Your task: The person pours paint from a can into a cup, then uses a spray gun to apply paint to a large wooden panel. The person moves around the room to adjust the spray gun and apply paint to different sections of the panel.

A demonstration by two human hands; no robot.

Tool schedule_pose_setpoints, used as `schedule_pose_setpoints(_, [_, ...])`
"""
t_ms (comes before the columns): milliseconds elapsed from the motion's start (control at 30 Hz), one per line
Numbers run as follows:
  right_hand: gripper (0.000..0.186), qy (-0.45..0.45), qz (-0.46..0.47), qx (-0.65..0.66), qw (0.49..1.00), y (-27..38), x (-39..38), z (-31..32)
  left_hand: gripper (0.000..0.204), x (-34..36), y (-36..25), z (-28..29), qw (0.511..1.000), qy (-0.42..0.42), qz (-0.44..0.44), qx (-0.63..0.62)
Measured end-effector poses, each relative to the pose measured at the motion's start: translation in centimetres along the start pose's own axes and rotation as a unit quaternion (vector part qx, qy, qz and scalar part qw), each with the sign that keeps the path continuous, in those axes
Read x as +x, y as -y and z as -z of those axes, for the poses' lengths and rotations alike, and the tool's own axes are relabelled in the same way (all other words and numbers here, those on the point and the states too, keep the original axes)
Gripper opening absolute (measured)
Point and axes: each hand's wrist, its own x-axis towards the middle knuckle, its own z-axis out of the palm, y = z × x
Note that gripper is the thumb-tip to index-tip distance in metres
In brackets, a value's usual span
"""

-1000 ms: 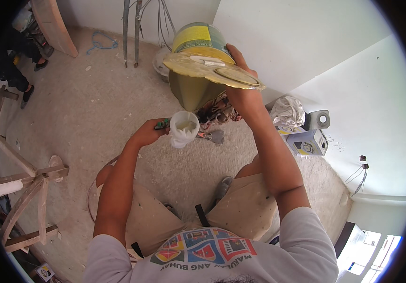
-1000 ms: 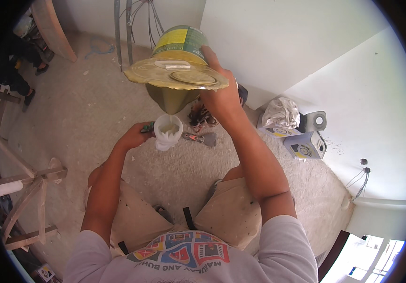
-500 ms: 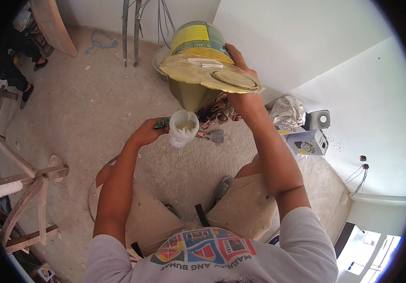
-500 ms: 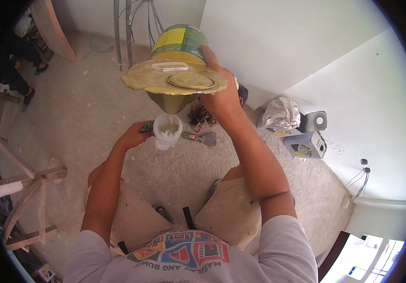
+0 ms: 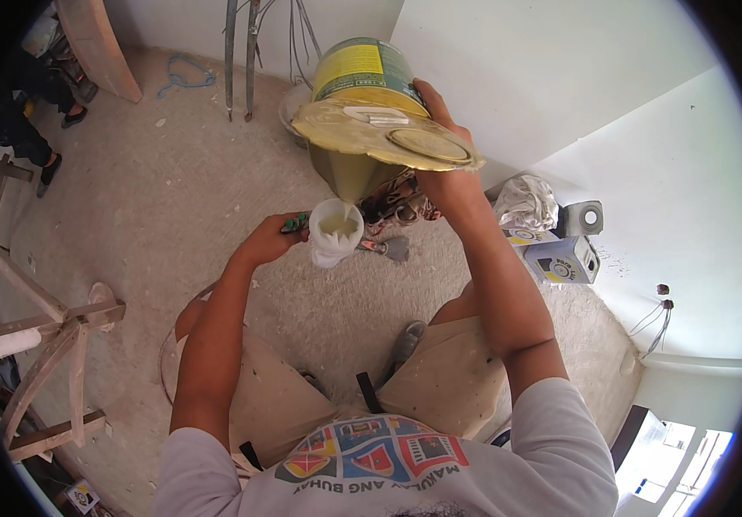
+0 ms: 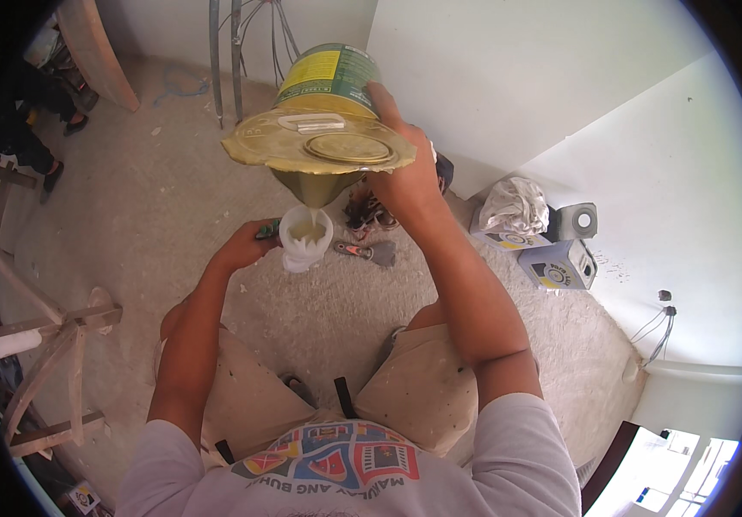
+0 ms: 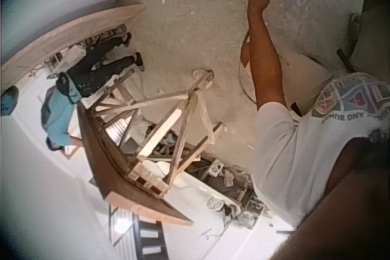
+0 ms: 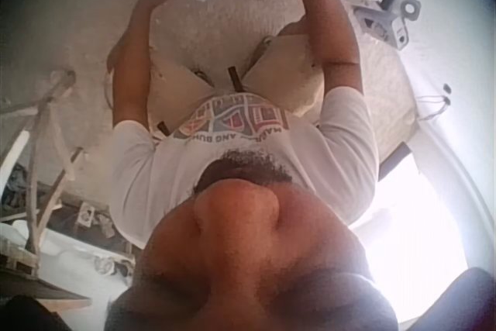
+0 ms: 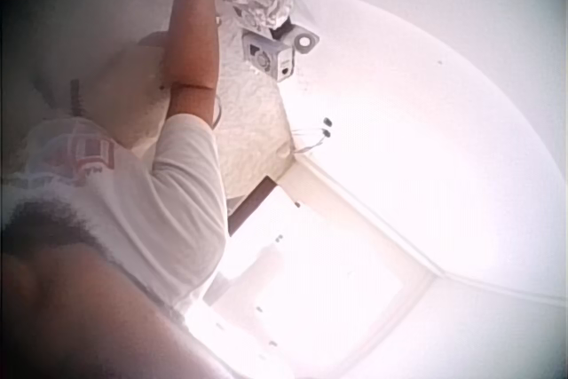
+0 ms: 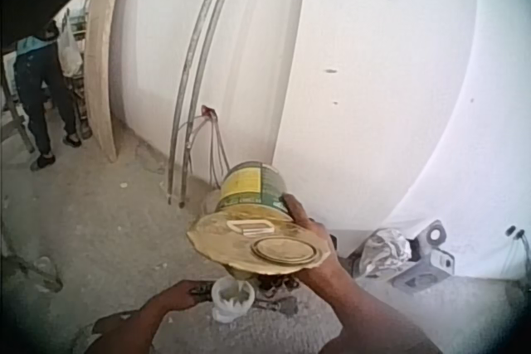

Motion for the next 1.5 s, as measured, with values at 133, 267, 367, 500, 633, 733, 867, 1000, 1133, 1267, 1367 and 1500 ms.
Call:
schedule_pose_setpoints(133, [0.068, 0.005, -0.01, 0.001, 1.0, 0.1, -0.1, 0.2, 0.041, -0.1, -0.7, 0.0, 1.0, 0.001, 0.01, 0.0])
schedule_pose_setpoints(267, [0.068, 0.009, -0.015, 0.0, 1.0, 0.2, -0.2, 0.3, 0.041, -0.3, -0.9, 0.0, 1.0, 0.003, 0.012, 0.005])
schedule_pose_setpoints(367, [0.067, 0.01, -0.02, 0.003, 1.0, 0.5, -0.2, 0.5, 0.04, -0.4, -1.2, 0.0, 1.0, 0.001, 0.008, -0.002])
schedule_pose_setpoints(500, [0.062, 0.029, -0.046, 0.004, 0.999, 0.8, -0.2, 0.4, 0.039, -0.6, -1.0, 0.1, 1.0, 0.001, 0.003, -0.009])
schedule_pose_setpoints(633, [0.06, 0.028, -0.046, -0.001, 0.999, 1.0, -0.1, 0.3, 0.039, -0.9, -1.6, 0.1, 1.0, -0.003, -0.001, -0.016])
schedule_pose_setpoints(733, [0.058, 0.03, -0.046, 0.004, 0.998, 0.8, -0.1, 0.0, 0.038, -0.8, -1.5, 0.3, 1.0, 0.001, -0.004, -0.003])
schedule_pose_setpoints(867, [0.051, 0.025, -0.058, -0.009, 0.998, -0.8, -0.2, -1.0, 0.039, -1.0, -1.8, 0.3, 1.0, -0.002, -0.01, -0.017])
schedule_pose_setpoints(1000, [0.042, 0.001, -0.04, -0.019, 0.999, -2.9, -0.3, -2.5, 0.04, -0.5, -1.1, 0.2, 1.0, -0.003, -0.015, -0.009])
schedule_pose_setpoints(1133, [0.025, 0.135, -0.202, -0.002, 0.97, -2.0, 0.4, -2.2, 0.041, -0.7, 1.0, 0.1, 0.999, -0.023, -0.04, -0.014])
schedule_pose_setpoints(1267, [0.028, 0.112, -0.303, 0.184, 0.928, -2.7, 0.7, -3.1, 0.041, -1.3, 0.6, 0.1, 0.999, -0.022, -0.022, -0.014])
schedule_pose_setpoints(1367, [0.032, 0.122, -0.318, 0.245, 0.908, -4.0, 1.3, -4.5, 0.043, -2.3, 0.1, -0.1, 1.0, -0.019, -0.01, 0.014])
schedule_pose_setpoints(1500, [0.037, 0.179, -0.369, 0.301, 0.861, -4.5, 1.8, -7.9, 0.043, -4.7, 0.5, 0.4, 0.999, -0.018, 0.041, 0.021])
